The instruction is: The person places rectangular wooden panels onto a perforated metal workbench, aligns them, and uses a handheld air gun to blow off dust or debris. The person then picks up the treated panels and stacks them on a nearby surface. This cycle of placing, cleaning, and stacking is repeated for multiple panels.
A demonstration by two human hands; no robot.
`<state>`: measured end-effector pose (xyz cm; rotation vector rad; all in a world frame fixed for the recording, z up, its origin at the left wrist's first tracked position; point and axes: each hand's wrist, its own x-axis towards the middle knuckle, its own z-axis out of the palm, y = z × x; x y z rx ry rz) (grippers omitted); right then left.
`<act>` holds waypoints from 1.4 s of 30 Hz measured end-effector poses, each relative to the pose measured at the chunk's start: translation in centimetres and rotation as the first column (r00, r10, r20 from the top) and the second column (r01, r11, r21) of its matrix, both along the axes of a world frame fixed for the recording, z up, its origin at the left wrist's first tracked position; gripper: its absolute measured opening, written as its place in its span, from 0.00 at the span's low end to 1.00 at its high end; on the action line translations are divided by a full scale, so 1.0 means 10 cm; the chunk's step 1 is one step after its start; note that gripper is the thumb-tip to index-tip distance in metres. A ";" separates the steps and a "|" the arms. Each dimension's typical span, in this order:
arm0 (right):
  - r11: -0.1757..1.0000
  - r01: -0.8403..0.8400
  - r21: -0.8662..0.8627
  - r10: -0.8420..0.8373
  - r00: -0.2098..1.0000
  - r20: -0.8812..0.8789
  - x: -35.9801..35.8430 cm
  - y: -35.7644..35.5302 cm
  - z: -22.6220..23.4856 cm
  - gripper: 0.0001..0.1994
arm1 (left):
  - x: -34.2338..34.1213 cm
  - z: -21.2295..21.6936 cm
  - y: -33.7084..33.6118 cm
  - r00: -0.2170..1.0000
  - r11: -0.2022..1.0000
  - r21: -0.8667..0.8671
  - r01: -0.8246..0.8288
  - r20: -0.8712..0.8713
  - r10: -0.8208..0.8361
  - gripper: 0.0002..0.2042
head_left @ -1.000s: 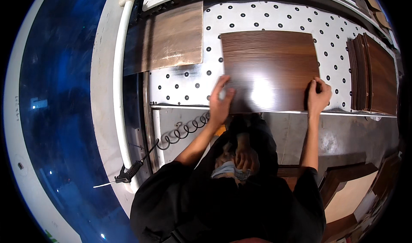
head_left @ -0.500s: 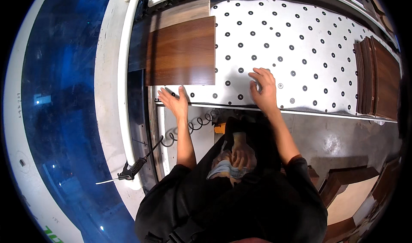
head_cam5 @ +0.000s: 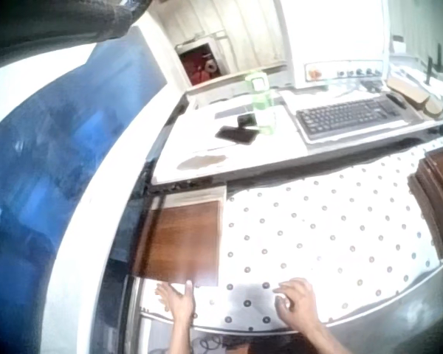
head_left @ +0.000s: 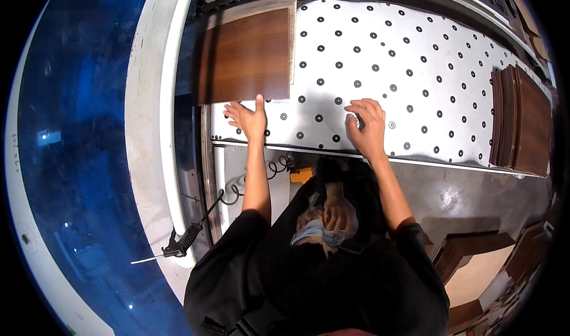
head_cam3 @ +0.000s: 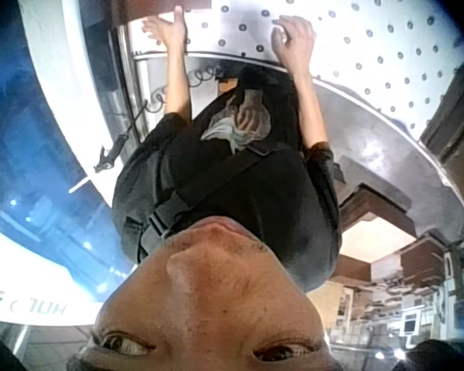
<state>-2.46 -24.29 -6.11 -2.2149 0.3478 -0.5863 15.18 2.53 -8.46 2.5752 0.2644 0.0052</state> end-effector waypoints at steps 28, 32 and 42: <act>0.997 0.070 0.031 -0.072 0.996 0.045 0.06 0.05 0.08 0.07 | 1.97 -0.31 1.28 0.997 0.997 -0.016 -0.074 -0.015 0.074 0.47; 0.999 0.027 -0.040 -0.026 0.999 0.019 0.08 0.07 0.00 0.10 | 1.74 -0.16 0.98 0.977 0.978 0.005 -0.210 -0.024 0.210 0.48; 0.894 -0.356 -0.274 0.316 0.932 -0.179 1.46 0.42 -0.02 0.41 | 1.66 -0.30 0.89 0.991 0.990 0.044 -0.135 0.012 0.135 0.58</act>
